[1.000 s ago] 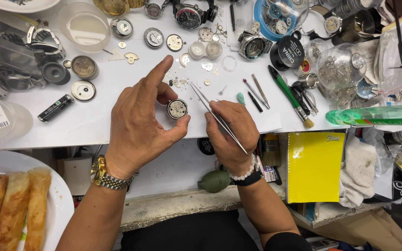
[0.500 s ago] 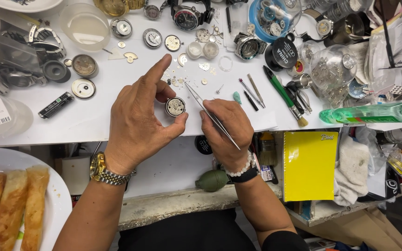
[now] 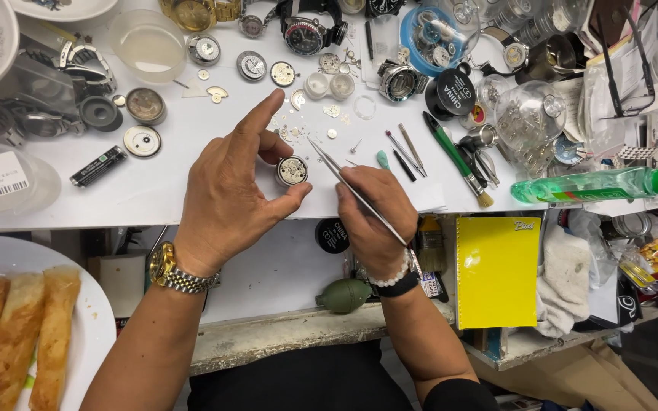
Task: Repairing or assembling a watch movement by placing tiny components using tweezers.
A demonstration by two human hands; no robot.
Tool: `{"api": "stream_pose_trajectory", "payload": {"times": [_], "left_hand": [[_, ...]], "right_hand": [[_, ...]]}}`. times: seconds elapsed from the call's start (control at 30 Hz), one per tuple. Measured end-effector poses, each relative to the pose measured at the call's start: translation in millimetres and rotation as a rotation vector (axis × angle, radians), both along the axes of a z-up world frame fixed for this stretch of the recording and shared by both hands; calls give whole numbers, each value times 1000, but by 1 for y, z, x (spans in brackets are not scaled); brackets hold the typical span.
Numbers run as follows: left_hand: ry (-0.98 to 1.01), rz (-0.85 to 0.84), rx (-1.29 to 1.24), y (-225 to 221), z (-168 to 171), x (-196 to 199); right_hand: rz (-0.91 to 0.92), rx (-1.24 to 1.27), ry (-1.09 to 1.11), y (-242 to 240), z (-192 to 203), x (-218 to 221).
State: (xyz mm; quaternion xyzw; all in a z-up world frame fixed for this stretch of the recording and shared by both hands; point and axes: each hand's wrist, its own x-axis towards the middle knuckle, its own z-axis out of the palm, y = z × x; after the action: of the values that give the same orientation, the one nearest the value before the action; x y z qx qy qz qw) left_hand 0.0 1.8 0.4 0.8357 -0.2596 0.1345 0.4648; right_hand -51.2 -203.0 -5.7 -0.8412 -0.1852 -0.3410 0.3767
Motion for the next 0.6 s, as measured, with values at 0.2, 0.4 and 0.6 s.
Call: {"api": "stream_pose_trajectory", "payload": {"times": [0.2,0.4,0.6], "left_hand": [[0,-9,-1,1,-3,0],[-18,-4,-6,0,-4,0],[-11,5,-7,0,-4,0]], "right_hand": [[-12,152,40,-1,-5,-18],[66,158,63,4,-5,-20],[95,121,55,7,-5,-18]]}}
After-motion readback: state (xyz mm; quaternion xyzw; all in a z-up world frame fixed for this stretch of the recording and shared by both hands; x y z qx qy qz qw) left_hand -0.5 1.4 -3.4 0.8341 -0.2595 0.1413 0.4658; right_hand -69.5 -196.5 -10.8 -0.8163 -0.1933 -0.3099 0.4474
